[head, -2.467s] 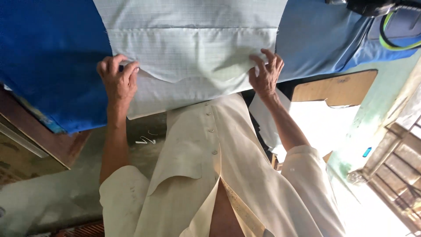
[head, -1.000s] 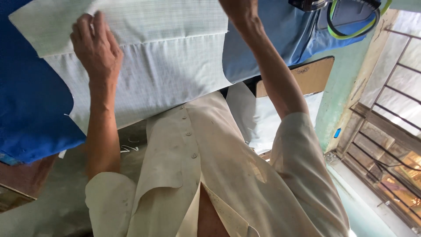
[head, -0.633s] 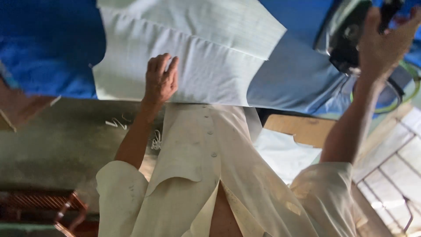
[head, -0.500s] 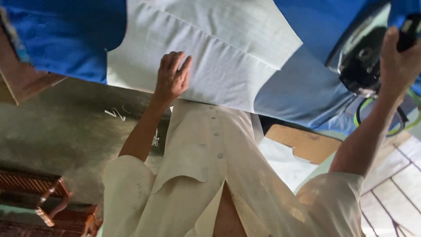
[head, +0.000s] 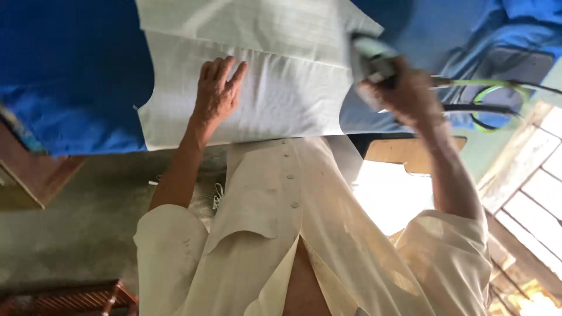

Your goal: The person irons a white garment on a blue-covered table using a steam iron and a wooden block. They smooth the fabric with their hands, press the iron over the material, and use the block to apply pressure to specific areas. The person repositions the garment multiple times to iron different sections.

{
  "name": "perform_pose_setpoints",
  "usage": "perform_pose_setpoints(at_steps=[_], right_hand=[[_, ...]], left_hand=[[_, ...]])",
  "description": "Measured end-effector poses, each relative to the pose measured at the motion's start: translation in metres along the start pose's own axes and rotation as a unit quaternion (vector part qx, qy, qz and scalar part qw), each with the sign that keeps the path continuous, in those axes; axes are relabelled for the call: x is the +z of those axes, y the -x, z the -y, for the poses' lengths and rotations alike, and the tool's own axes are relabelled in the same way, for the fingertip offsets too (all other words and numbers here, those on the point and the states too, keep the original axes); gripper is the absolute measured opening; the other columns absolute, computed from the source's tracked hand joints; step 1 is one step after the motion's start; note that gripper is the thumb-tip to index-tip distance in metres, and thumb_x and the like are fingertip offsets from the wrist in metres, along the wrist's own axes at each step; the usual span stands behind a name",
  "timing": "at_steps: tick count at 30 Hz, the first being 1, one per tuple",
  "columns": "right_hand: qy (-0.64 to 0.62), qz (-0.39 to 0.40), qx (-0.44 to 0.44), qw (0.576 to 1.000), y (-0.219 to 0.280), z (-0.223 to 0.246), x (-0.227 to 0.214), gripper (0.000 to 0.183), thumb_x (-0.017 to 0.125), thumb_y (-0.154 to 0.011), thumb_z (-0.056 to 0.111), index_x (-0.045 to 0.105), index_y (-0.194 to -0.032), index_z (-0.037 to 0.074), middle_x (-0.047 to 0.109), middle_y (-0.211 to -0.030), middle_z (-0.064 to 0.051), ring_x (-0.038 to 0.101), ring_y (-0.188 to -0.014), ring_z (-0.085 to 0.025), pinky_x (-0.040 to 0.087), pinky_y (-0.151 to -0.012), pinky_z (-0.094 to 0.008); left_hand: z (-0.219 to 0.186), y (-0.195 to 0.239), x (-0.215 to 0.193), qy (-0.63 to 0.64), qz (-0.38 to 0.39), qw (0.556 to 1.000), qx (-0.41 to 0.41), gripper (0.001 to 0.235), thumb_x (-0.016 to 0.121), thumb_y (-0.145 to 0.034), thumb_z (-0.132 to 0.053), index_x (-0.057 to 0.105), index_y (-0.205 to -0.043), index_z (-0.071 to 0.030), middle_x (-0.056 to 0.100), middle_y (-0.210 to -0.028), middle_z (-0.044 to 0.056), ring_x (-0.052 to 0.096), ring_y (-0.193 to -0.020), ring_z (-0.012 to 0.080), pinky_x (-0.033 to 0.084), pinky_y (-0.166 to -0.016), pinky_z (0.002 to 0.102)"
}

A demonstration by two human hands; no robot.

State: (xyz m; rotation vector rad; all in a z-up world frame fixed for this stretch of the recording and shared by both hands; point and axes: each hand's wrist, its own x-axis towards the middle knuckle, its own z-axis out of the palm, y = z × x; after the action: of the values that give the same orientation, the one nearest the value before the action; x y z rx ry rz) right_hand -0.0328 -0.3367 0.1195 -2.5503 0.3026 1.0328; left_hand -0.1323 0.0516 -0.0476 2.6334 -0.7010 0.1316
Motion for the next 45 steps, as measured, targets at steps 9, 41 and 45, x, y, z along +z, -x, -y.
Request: perform_pose_setpoints(at_steps=[9, 41, 45], right_hand=[[0.073, 0.212, -0.196, 0.955, 0.015, 0.077, 0.138, 0.053, 0.059, -0.104, 0.052, 0.047, -0.116, 0.002, 0.072, -0.098, -0.028, 0.072, -0.086, -0.048, 0.059, -0.068, -0.059], [-0.114, -0.006, 0.025, 0.993, -0.042, 0.125, 0.061, 0.054, 0.068, -0.097, 0.050, 0.057, -0.123, 0.004, 0.074, -0.097, -0.010, 0.074, -0.072, -0.019, 0.064, -0.055, -0.035], [-0.019, 0.048, 0.011, 0.999, -0.005, 0.132, 0.072, 0.060, 0.068, -0.094, 0.047, 0.058, -0.134, 0.003, 0.073, -0.115, -0.024, 0.074, -0.098, -0.040, 0.063, -0.083, -0.053]], left_hand=[[0.039, -0.014, -0.005, -0.038, 0.004, 0.997, 0.068, 0.039, 0.069, -0.098, -0.012, 0.064, -0.137, -0.012, 0.056, -0.127, 0.015, 0.056, -0.103, 0.0292, 0.048, -0.090, 0.043], [0.121, 0.037, -0.067, -0.066, -0.148, 0.975, -0.153, 0.024, 0.058, -0.111, -0.010, 0.072, -0.126, 0.003, 0.057, -0.121, 0.025, 0.057, -0.106, 0.0461, 0.047, -0.101, 0.057], [0.110, 0.063, -0.061, -0.051, -0.107, 0.987, -0.108, 0.031, 0.049, -0.109, -0.016, 0.069, -0.126, 0.001, 0.055, -0.124, 0.020, 0.054, -0.108, 0.0404, 0.054, -0.093, 0.051]])
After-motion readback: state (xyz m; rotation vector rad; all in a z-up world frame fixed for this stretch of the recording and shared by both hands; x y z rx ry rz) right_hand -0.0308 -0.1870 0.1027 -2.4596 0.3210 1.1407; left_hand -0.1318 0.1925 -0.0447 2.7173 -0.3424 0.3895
